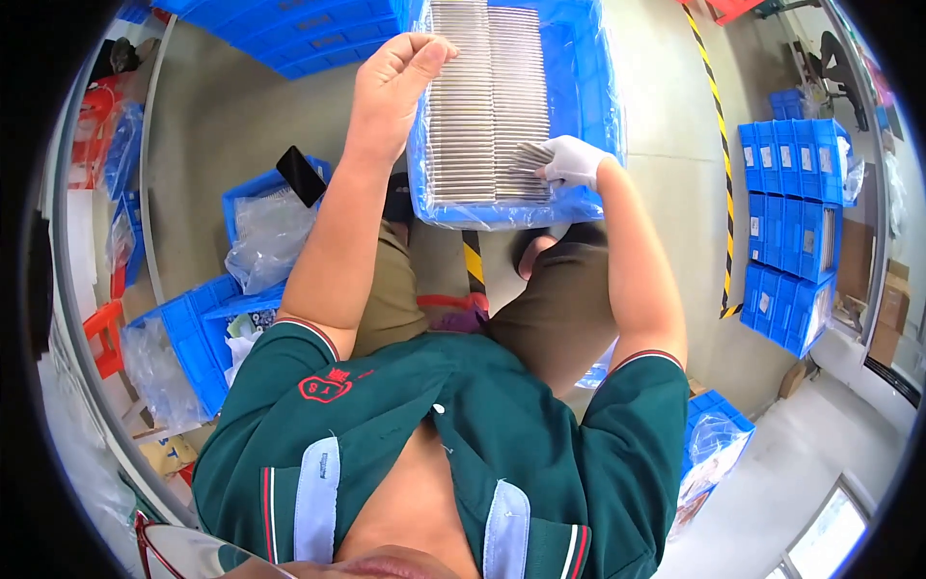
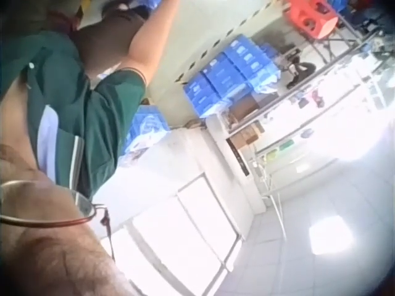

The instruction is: The person arranges small metal rods by hand, taking them from a blue crate and placing them into organized rows.

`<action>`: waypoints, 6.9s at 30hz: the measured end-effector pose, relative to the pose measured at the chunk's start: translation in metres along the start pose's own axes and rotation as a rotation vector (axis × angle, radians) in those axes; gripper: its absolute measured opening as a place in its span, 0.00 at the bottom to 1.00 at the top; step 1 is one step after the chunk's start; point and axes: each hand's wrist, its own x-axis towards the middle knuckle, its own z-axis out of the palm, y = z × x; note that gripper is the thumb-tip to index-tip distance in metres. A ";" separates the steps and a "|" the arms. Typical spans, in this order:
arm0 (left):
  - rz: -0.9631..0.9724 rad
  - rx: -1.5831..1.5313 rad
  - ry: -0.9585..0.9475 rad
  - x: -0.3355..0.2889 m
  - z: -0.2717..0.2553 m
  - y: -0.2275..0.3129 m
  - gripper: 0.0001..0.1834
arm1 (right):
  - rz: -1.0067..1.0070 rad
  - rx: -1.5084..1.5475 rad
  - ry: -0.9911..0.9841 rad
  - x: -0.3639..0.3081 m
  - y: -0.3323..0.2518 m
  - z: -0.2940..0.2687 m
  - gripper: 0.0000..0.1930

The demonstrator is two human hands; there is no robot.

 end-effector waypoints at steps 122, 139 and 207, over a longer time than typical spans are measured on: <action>-0.347 -0.248 -0.105 -0.013 -0.011 0.006 0.10 | -0.474 -0.581 0.503 0.020 -0.008 0.044 0.11; -0.349 -0.229 -0.098 -0.019 -0.012 0.012 0.11 | -0.194 -0.513 0.604 -0.019 0.013 -0.015 0.10; -0.447 -0.139 -0.122 -0.039 0.002 0.027 0.12 | -0.598 -0.644 0.508 0.010 0.013 0.029 0.15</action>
